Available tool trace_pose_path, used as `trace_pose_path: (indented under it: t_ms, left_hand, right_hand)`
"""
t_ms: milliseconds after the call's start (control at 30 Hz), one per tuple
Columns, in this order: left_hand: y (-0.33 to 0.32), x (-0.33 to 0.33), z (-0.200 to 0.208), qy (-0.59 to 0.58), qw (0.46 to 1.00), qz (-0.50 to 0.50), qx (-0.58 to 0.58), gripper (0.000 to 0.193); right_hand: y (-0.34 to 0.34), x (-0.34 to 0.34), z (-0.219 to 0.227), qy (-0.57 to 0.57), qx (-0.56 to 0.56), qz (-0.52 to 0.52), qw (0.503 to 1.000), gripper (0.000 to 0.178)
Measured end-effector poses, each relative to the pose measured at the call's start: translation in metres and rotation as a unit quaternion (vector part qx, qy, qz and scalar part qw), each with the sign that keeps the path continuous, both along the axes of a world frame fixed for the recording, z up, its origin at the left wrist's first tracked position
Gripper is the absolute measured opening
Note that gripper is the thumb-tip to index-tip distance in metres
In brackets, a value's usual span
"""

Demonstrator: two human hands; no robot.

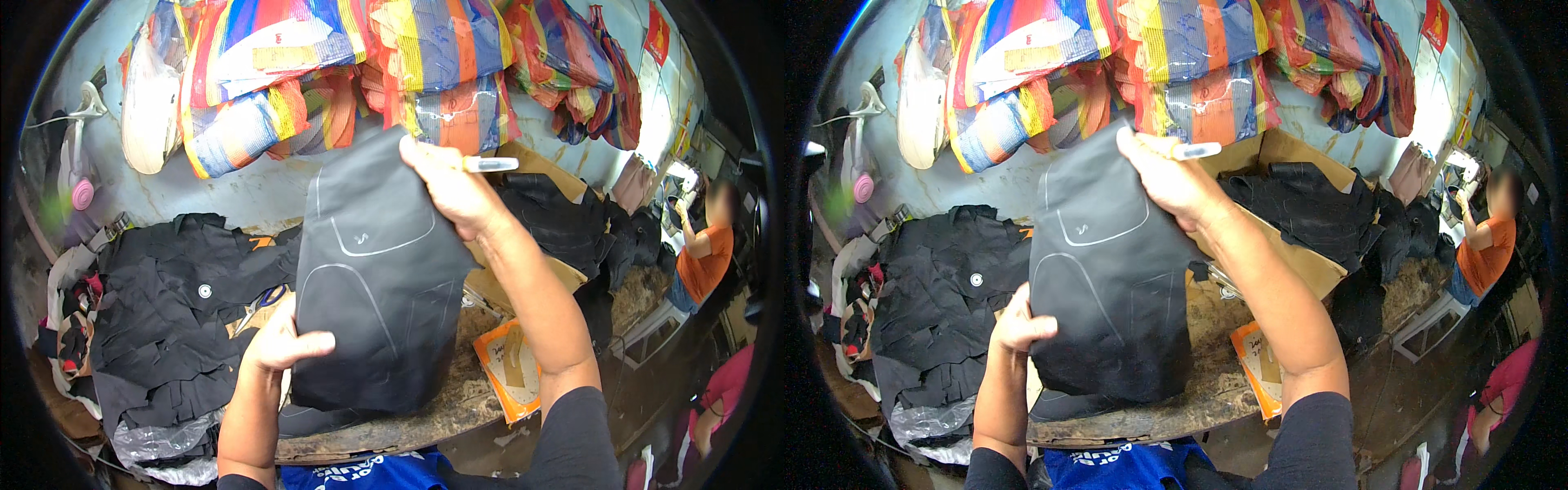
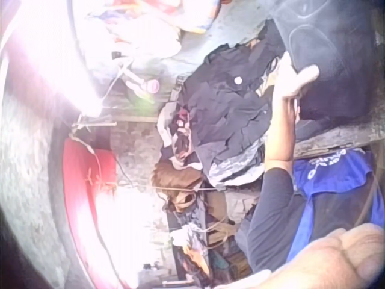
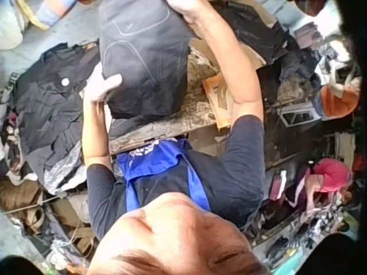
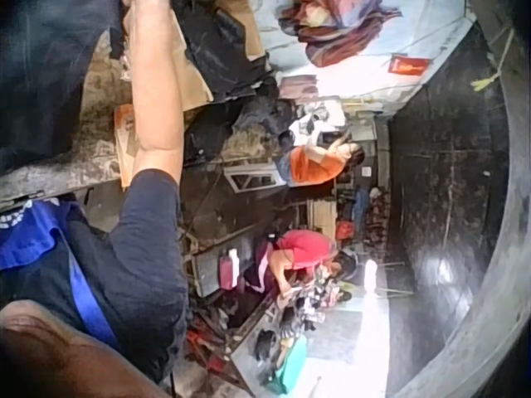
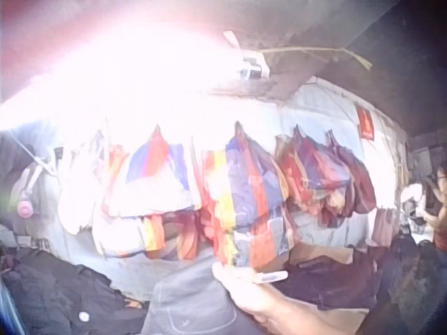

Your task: The person uses a cardboard template and a white marker to trace outlines onto black fabric pieces on a worktable. They repeatedly reposition the template, trace new shapes, and move marked pieces aside to continue marking additional fabric sections.

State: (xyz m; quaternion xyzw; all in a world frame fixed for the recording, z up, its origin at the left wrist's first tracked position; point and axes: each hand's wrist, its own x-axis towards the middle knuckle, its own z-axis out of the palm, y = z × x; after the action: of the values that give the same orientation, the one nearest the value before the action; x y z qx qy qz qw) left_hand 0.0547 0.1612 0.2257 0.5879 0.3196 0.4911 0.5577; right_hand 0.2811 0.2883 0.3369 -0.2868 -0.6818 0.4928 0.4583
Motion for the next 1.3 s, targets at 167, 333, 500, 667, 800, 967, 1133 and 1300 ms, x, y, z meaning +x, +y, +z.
trace_pose_path:
  t_ms: [167,333,500,667,800,967,1133,1300]
  left_hand:
    - [-0.003,-0.025,-0.048,0.156,0.987,0.028,-0.02,0.094]
    - [-0.04,-0.093,-0.107,0.125,0.947,0.279,-0.095,0.069]
    - [-0.085,-0.113,-0.162,0.342,0.824,0.427,-0.15,0.067]
    - [-0.114,-0.082,-0.191,0.587,0.726,0.355,-0.037,0.084]
    - [-0.117,-0.083,-0.201,0.451,0.76,0.448,-0.135,0.087]
    - [-0.126,-0.092,-0.216,0.42,0.767,0.478,-0.084,0.083]
    - [-0.138,-0.089,-0.227,0.345,0.774,0.529,-0.04,0.075]
    - [-0.137,-0.088,-0.227,0.311,0.786,0.532,-0.042,0.076]
  right_hand:
    - [0.059,0.082,0.022,0.085,0.181,-0.238,0.95,0.062]
    - [0.129,0.247,0.03,0.33,0.097,-0.473,0.811,0.056]
    - [0.139,0.374,-0.055,0.102,-0.052,-0.679,0.725,0.068]
    - [0.113,0.375,-0.071,-0.464,-0.048,-0.72,0.514,0.089]
    - [0.058,0.247,-0.083,-0.3,0.346,-0.664,0.591,0.06]
    - [-0.049,0.063,-0.192,-0.157,0.068,-0.146,0.974,0.018]
    - [-0.104,0.001,-0.28,-0.163,-0.07,-0.162,0.971,0.02]
    - [-0.124,0.003,-0.313,-0.275,0.06,-0.231,0.931,0.041]
